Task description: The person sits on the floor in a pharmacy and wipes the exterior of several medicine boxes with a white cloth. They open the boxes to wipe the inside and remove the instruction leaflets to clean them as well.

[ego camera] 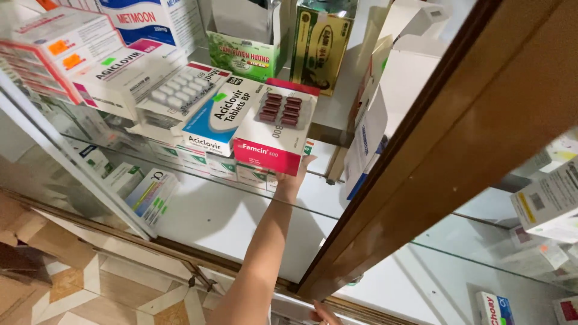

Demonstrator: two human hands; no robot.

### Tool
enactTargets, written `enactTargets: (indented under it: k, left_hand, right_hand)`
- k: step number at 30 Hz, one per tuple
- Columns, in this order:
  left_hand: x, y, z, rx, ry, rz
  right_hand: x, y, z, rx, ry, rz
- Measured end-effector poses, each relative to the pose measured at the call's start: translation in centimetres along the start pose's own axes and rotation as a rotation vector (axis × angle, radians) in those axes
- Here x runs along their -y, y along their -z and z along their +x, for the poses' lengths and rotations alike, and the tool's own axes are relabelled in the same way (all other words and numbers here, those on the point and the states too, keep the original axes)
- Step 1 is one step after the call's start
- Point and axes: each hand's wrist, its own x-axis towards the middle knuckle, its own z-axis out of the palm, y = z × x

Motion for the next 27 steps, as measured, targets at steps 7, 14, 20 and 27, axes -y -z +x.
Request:
enactTargets:
  k: [7, 14, 20, 27]
  left_hand:
    - [0.7, -1.1, -0.2, -0.157, -0.038, -0.42]
    - [-3.2, 5.1, -4.1, -0.152, -0.072, -0.047]
    - [-0.1, 2.5, -5.7, 0.059, -0.497, 0.655]
    - [0.3, 1.5, -4.9, 0.359, -0.567, 1.115]
  right_hand:
    - [8.2, 1.3, -3.0, 0.035, -0.155, 0.181]
    - [6.7, 1.9, -4.1, -0.358, 0.074, 0.339]
    - [15.1, 4.9, -5.8, -0.449, 0.124, 0.297]
    - [22.9, 5.9, -6.7, -0.38, 0.132, 0.111]
